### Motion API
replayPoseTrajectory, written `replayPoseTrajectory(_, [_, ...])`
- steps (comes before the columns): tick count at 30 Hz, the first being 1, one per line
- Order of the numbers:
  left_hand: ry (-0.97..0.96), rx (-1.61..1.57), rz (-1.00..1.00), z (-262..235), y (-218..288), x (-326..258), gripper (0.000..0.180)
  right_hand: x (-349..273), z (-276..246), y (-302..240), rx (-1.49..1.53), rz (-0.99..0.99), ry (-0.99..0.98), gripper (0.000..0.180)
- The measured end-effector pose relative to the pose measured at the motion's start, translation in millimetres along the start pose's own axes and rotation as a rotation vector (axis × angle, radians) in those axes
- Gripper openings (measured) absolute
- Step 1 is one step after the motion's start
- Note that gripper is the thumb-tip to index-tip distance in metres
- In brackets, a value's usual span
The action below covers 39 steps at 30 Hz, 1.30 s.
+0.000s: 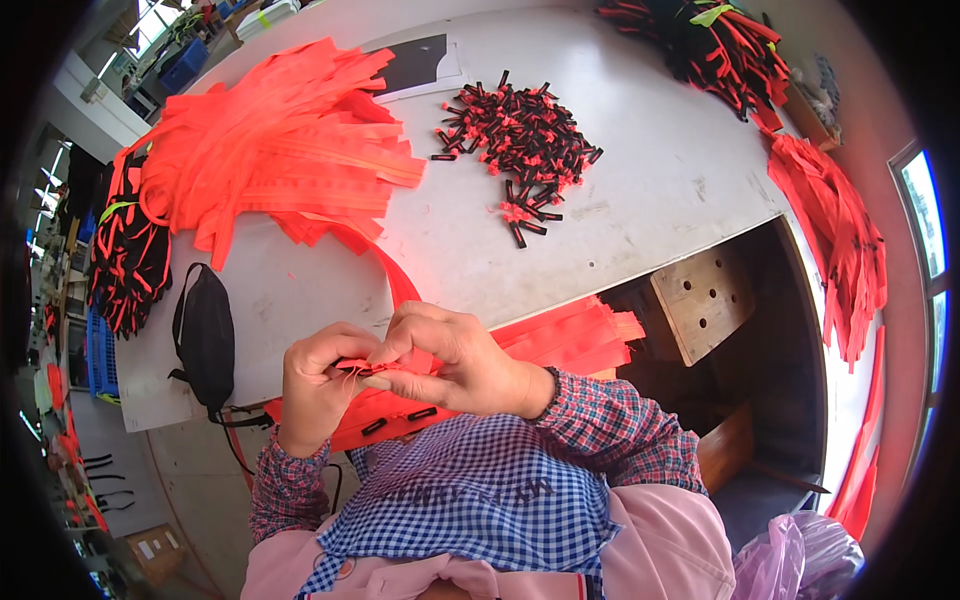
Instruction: Assembling red straps with plastic buckles by threading them through and fitting components.
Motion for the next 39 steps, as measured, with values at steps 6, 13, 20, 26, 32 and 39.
replayPoseTrajectory(6, [-0.01, 0.026, 0.04, 1, 4, 0, 0.015, -1, 4, 2, 0.012, -0.039, 0.006, 0.017])
replayPoseTrajectory(13, [0.008, -0.077, -0.019, 0, -6, -2, 0.013, 2, 7, 4, 0.038, -0.038, 0.004, 0.017])
replayPoseTrajectory(20, [0.039, -0.151, -0.101, 1, -17, -2, 0.012, 2, 8, 18, 0.009, 0.075, -0.003, 0.019])
replayPoseTrajectory(26, [0.066, -0.109, -0.174, 0, -31, -14, 0.014, -17, 7, 29, 0.111, 0.224, 0.109, 0.016])
replayPoseTrajectory(32, [-0.001, -0.193, -0.527, 21, -93, -52, 0.026, -90, 27, 106, 0.379, 0.829, 0.244, 0.019])
replayPoseTrajectory(39, [0.02, -0.384, -0.663, 46, -152, -69, 0.027, -147, 36, 143, 0.509, 1.135, 0.301, 0.032])
Point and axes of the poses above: each hand's wrist, its own x-axis towards the middle knuckle, its own z-axis out of the palm, y = z × x, the point moved 9 cm from there along x, towards the middle knuckle, and after that the axes turned 4 degrees about y, right-handed, at the moved point
